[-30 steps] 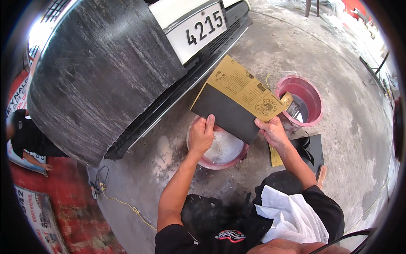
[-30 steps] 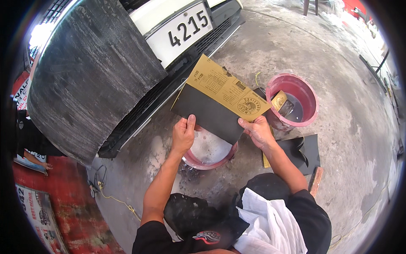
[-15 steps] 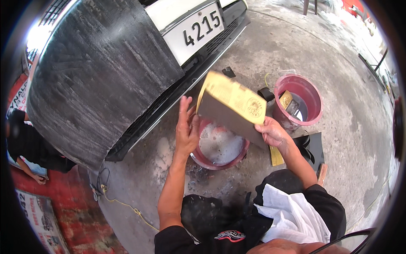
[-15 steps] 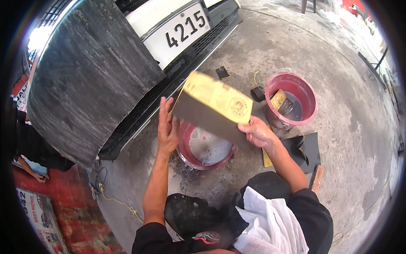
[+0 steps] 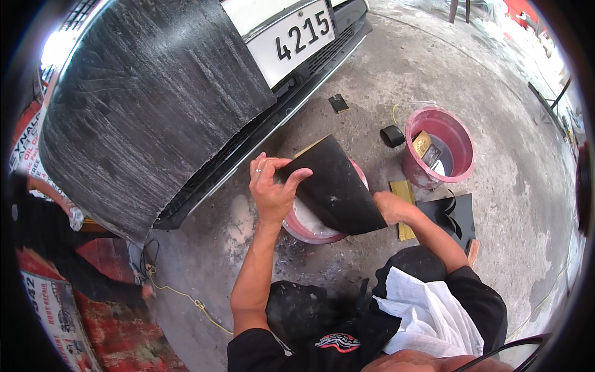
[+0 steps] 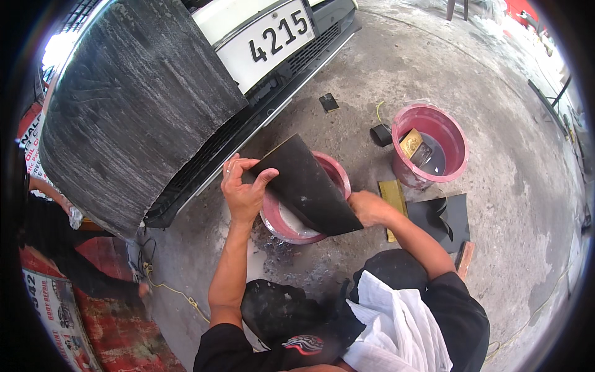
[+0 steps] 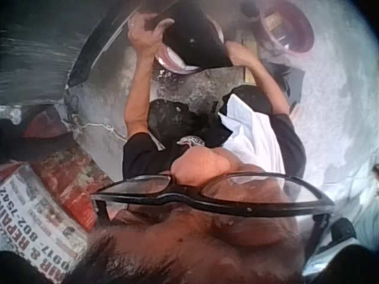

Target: The person prepares sandpaper by wrapping it around a sanding block, then sands a pink primer patch on the white car hood using circular and back-and-forth motions. The person repeatedly dips the sanding block into a bucket of water during the process.

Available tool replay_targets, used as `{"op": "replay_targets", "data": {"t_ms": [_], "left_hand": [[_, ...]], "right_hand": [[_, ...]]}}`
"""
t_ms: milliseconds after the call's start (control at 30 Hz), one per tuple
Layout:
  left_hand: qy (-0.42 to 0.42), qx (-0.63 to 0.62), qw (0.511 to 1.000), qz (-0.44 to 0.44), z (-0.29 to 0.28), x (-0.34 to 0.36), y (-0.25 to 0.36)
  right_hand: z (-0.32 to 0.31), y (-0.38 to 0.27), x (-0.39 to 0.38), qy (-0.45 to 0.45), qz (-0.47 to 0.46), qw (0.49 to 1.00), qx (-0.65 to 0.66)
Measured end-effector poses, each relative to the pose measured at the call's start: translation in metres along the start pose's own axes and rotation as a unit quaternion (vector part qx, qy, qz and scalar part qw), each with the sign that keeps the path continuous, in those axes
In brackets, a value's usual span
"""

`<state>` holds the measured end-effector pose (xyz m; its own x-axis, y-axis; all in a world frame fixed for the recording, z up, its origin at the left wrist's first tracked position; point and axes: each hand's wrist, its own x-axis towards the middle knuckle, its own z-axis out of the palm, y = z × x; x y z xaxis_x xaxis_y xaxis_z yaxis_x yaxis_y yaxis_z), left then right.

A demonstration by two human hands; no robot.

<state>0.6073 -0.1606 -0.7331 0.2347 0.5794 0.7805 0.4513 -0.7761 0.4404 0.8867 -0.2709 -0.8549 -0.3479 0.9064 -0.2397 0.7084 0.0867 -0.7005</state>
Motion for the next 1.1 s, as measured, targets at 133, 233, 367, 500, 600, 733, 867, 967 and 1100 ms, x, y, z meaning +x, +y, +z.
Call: {"op": "replay_targets", "data": {"t_ms": [133,233,367,500,600,733,867,967,1100], "left_hand": [[-0.146,-0.138,0.969,-0.144,-0.018,0.002,-0.018],[-0.227,-0.277,0.905,-0.230,-0.025,0.009,-0.011],[-0.309,-0.280,0.884,-0.213,-0.037,0.008,-0.031],[-0.322,-0.246,0.900,-0.162,-0.038,0.002,-0.031],[-0.316,-0.271,0.884,-0.212,-0.034,-0.007,-0.046],[-0.335,-0.258,0.877,-0.227,-0.027,-0.019,-0.059],[-0.348,-0.242,0.887,-0.183,-0.012,-0.010,-0.015],[-0.316,-0.222,0.907,-0.166,-0.002,-0.010,0.004],[-0.272,-0.246,0.913,-0.180,0.003,-0.013,0.004]], "right_hand": [[-0.055,-0.072,-0.012,0.246,-0.021,0.969,0.018],[-0.074,-0.090,0.002,0.337,-0.197,0.907,0.158],[-0.087,-0.123,0.028,0.121,-0.212,0.856,0.455],[-0.084,-0.105,0.051,-0.025,-0.217,0.881,0.420],[-0.079,-0.083,0.053,0.011,-0.194,0.898,0.394],[-0.077,-0.090,0.047,0.063,-0.222,0.937,0.262],[-0.075,-0.105,0.041,0.123,-0.232,0.956,0.134],[-0.073,-0.108,0.038,0.168,-0.234,0.954,0.088],[-0.074,-0.114,0.034,0.204,-0.213,0.953,0.067]]}}
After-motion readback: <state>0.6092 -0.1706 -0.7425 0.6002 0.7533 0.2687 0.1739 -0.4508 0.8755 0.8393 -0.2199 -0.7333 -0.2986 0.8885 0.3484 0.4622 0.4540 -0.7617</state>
